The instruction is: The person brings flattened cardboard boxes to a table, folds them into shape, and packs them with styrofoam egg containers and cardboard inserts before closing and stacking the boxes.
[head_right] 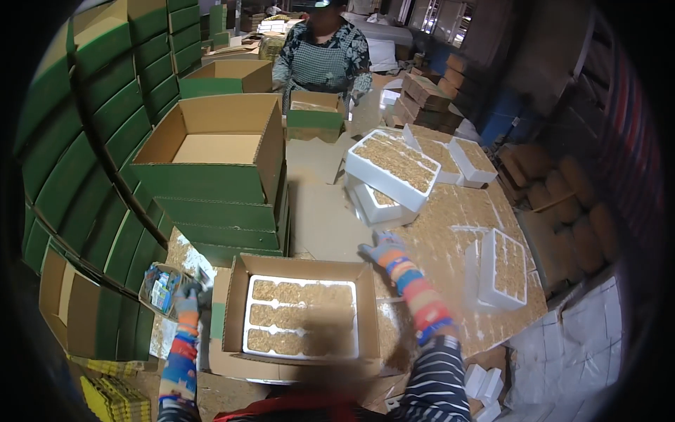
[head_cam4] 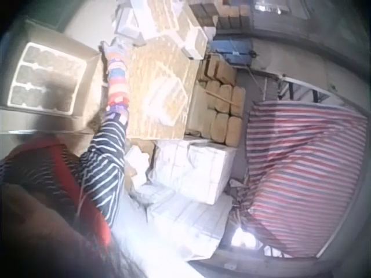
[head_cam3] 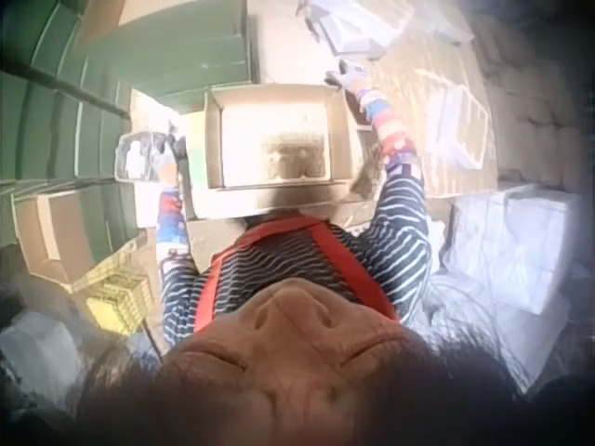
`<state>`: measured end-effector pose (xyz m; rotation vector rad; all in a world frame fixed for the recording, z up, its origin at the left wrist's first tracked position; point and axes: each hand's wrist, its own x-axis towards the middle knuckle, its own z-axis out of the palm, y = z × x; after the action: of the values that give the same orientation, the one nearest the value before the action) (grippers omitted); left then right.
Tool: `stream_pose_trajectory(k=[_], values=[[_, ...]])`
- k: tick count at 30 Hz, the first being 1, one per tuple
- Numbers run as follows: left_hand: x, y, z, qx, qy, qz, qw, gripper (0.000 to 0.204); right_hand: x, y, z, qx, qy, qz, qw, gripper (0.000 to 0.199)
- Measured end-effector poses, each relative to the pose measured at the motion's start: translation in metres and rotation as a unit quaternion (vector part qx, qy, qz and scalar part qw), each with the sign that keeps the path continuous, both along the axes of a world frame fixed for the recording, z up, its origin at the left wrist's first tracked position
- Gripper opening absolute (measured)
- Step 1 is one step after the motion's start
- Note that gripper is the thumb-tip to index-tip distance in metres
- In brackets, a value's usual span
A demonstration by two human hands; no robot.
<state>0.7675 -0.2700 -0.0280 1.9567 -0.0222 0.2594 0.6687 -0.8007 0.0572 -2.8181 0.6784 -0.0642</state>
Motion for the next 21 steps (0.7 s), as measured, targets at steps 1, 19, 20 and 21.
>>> stream_pose_trajectory(k=[1,19,20,21], values=[[-0.004,0.004,0.026,-0.064,-0.075,0.013,0.995,0.012,0.017,0.007,-0.011,0.010,0.001,0.012,1.000,0.070],[-0.073,-0.054,0.069,-0.188,0.042,-0.350,0.917,0.044,-0.107,0.156,0.170,-0.164,-0.336,0.257,0.891,0.049],[-0.071,-0.057,0.062,-0.205,0.040,-0.341,0.916,0.037,-0.120,0.169,0.161,-0.176,-0.239,0.348,0.889,0.044],[-0.071,-0.057,0.055,-0.219,0.038,-0.328,0.918,0.031,-0.128,0.181,0.141,-0.168,-0.135,0.413,0.885,0.034]])
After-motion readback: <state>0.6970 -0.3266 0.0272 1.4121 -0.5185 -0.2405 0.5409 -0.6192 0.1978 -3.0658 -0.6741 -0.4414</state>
